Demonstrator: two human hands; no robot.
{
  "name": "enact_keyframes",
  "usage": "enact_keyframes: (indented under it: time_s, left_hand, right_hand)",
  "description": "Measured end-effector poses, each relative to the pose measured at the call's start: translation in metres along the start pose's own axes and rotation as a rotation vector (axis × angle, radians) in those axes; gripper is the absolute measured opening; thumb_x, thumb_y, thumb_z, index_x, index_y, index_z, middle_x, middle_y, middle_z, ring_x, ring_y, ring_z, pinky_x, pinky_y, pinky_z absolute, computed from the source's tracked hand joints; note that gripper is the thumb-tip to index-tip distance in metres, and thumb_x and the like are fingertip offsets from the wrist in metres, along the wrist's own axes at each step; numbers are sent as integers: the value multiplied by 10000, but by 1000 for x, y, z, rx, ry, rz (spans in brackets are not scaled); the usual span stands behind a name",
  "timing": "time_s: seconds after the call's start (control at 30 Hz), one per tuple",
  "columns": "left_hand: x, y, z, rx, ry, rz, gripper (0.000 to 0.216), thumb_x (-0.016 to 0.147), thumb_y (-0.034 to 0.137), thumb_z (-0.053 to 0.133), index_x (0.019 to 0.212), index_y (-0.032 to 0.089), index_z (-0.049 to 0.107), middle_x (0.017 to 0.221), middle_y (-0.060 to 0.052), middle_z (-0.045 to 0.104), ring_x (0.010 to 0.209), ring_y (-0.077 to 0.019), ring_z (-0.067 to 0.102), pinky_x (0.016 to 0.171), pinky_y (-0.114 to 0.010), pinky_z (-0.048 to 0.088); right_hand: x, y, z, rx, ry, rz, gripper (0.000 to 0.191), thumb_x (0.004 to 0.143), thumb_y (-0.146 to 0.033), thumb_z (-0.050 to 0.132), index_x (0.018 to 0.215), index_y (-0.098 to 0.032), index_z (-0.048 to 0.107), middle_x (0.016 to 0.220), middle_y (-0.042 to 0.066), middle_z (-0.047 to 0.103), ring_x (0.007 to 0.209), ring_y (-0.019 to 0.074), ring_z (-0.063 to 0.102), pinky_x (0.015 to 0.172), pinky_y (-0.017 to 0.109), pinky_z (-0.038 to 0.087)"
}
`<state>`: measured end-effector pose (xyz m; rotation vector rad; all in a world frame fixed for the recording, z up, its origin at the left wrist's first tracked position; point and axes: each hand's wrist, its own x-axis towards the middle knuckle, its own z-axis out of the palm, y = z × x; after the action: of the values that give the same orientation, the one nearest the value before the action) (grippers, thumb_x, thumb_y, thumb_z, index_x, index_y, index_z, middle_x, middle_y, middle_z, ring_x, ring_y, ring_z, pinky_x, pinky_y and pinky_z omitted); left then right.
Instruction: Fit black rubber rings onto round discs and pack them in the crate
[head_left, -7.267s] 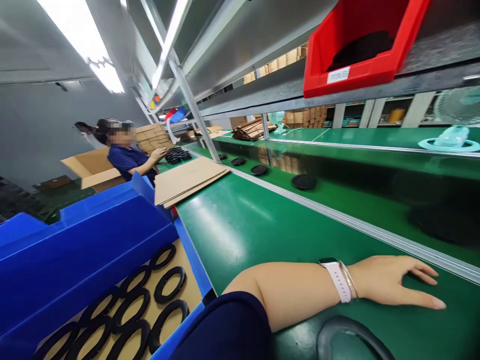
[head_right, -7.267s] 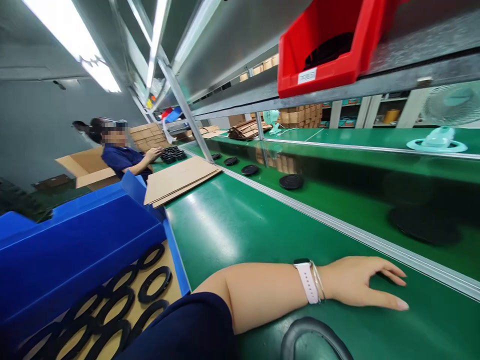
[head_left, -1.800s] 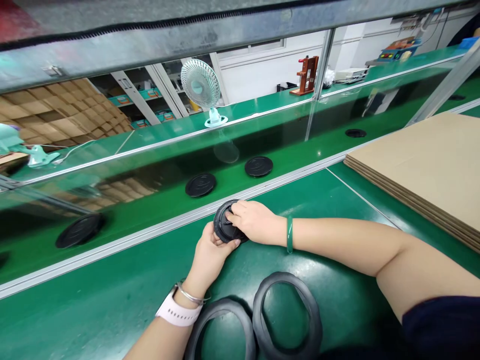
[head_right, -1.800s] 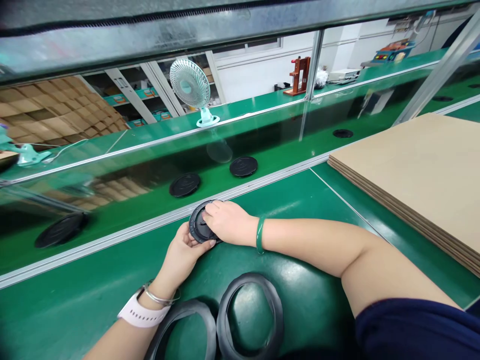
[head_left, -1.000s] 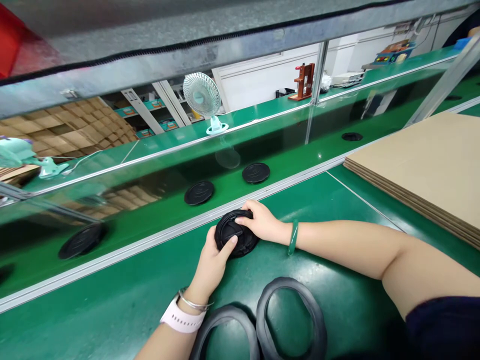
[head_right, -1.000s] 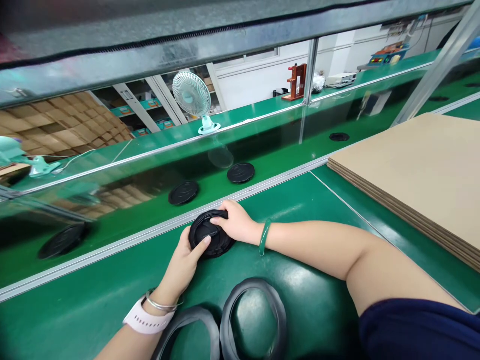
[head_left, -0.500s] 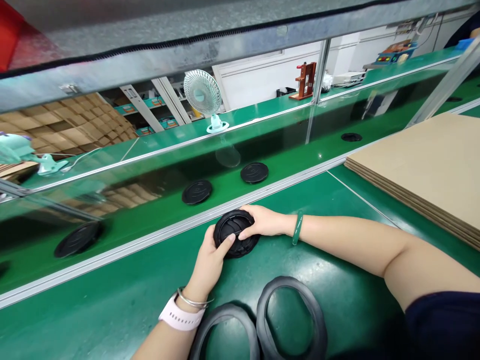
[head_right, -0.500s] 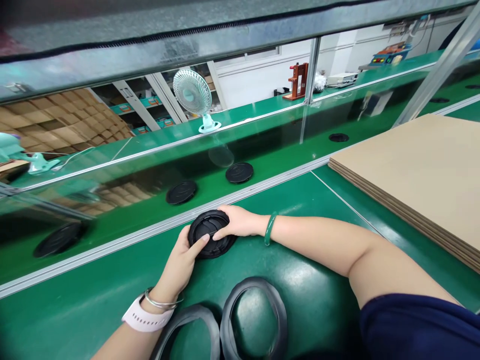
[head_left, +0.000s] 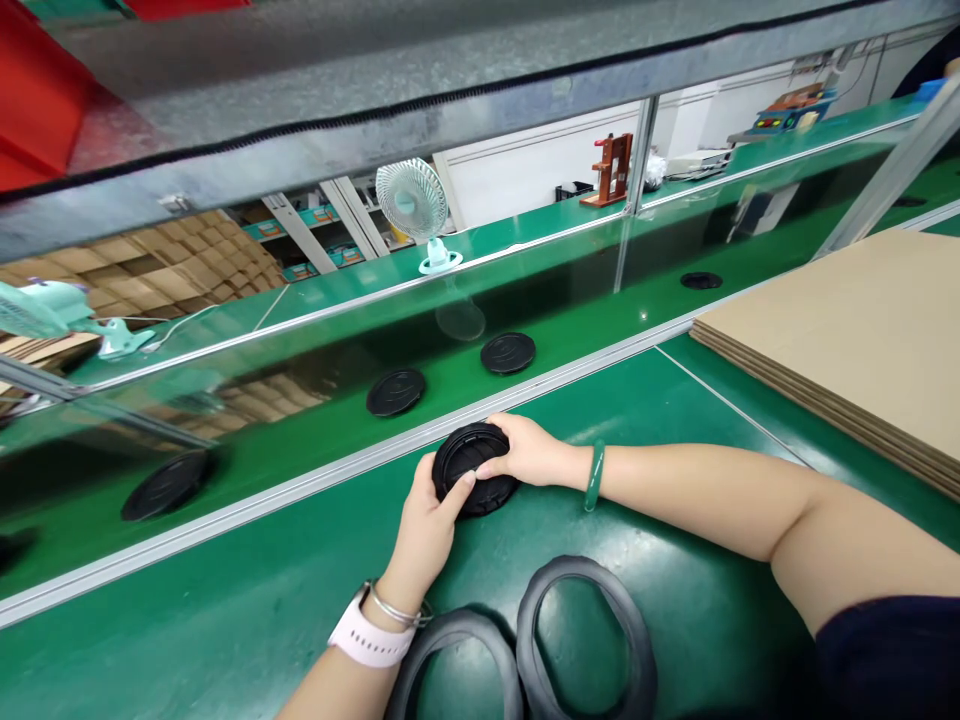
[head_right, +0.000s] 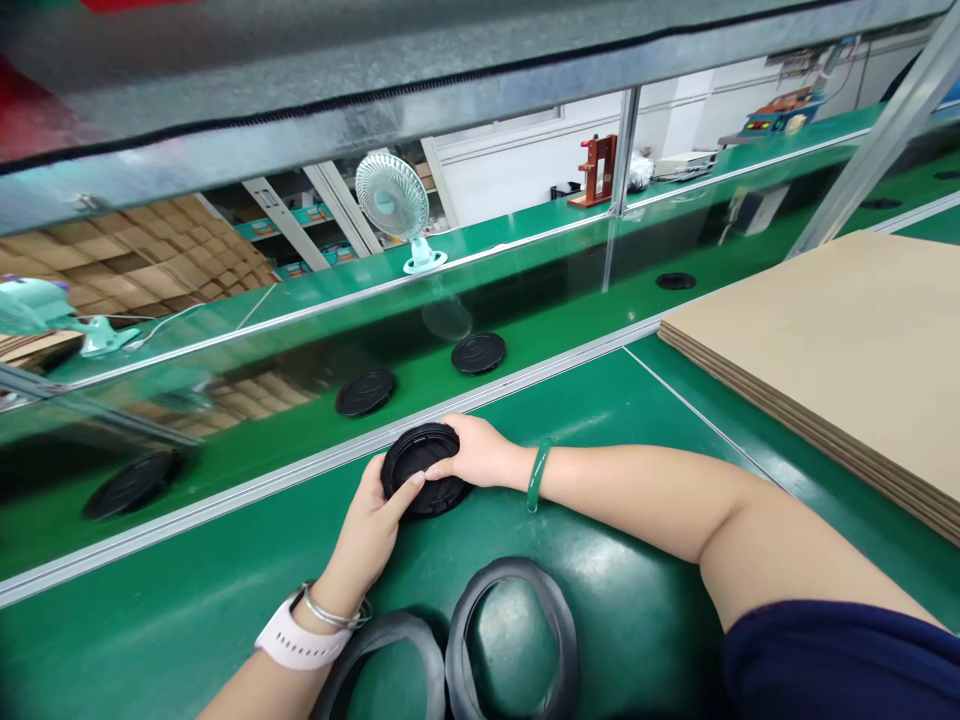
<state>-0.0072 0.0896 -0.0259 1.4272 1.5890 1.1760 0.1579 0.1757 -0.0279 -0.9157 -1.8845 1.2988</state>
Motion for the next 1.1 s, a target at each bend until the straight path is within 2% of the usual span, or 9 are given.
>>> enact_keyframes:
  time_s: [0.13, 0.3, 0.43, 0.57, 0.67, 0.77, 0.9, 1.0, 1.1]
  left_hand:
    - [0, 2, 2, -177, -43, -105, 535, 855, 493, 622, 1283, 242, 422, 1182, -98, 653, 1092, -298, 649, 922, -475, 517]
    - [-1, 8, 6, -341, -69, -130, 630, 830, 498, 654, 1318, 251, 340, 1139, -121, 687, 1010, -297, 703, 792, -422, 571]
    - [1, 7, 4, -309, -118, -143, 563, 821, 489, 672, 1255, 207, 451, 1050, -120, 730, 1006, -298, 707, 825, -418, 563]
    - [0, 14, -10, -231, -189, -128, 471, 808, 481, 684, 1149, 167, 601, 1063, -144, 742, 1043, -310, 692, 902, -424, 543]
    - [-15, 48, -10, -27, -251, -22, 384, 815, 455, 681, 1109, 209, 693, 1117, -124, 743, 1083, -305, 676, 949, -400, 528]
    - [-50, 105, 24, 200, -460, 335, 279, 846, 358, 669, 1111, 295, 728, 1175, -69, 731, 1100, -265, 667, 986, -353, 504]
    - [-124, 175, 111, 83, -911, 873, 472, 866, 245, 633, 1335, 240, 588, 1267, -77, 694, 1178, -214, 630, 1061, -302, 434]
    - [-168, 194, 173, 124, -906, 885, 396, 912, 214, 524, 1297, 211, 615, 1266, -89, 691, 1151, -218, 642, 1032, -302, 440]
    - [-191, 193, 219, 191, -898, 783, 264, 890, 293, 576, 1116, 262, 711, 1030, -72, 758, 1008, -232, 687, 914, -297, 498]
  right_hand:
    - [19, 4, -23, 65, 22, 32, 416, 619, -182, 876, 979, -157, 669, 948, 13, 701, 874, 209, 651, 819, 333, 517]
    - [46, 36, -131, -512, 741, -39, 323, 857, -192, 662, 1177, -195, 614, 1138, 58, 659, 1061, 240, 597, 966, 397, 449]
    - [55, 68, -181, -986, 638, 173, 541, 858, -350, 708, 1318, -109, 555, 1387, 190, 513, 1333, 371, 390, 1124, 545, 247]
    - [60, 79, -152, -1090, 462, -2, 614, 942, -487, 575, 1436, -139, 465, 1470, 161, 438, 1416, 337, 276, 1170, 534, 150]
    - [62, 74, -128, -1067, 380, -114, 642, 937, -501, 581, 1465, -165, 438, 1512, 119, 393, 1448, 301, 223, 1191, 491, 140]
    - [60, 68, -127, -1067, 439, -58, 660, 935, -476, 595, 1465, -119, 430, 1524, 138, 367, 1459, 294, 198, 1197, 463, 155]
    - [37, 61, -128, -1076, 470, -2, 653, 904, -411, 652, 1439, -90, 456, 1515, 164, 373, 1458, 302, 196, 1191, 458, 177]
    - [3, 59, -115, -1053, 450, -40, 633, 889, -385, 669, 1413, -81, 486, 1469, 171, 438, 1438, 314, 245, 1167, 449, 237]
    - [-27, 61, -108, -1027, 416, -19, 620, 901, -372, 645, 1402, -40, 493, 1438, 194, 468, 1424, 326, 269, 1165, 432, 241]
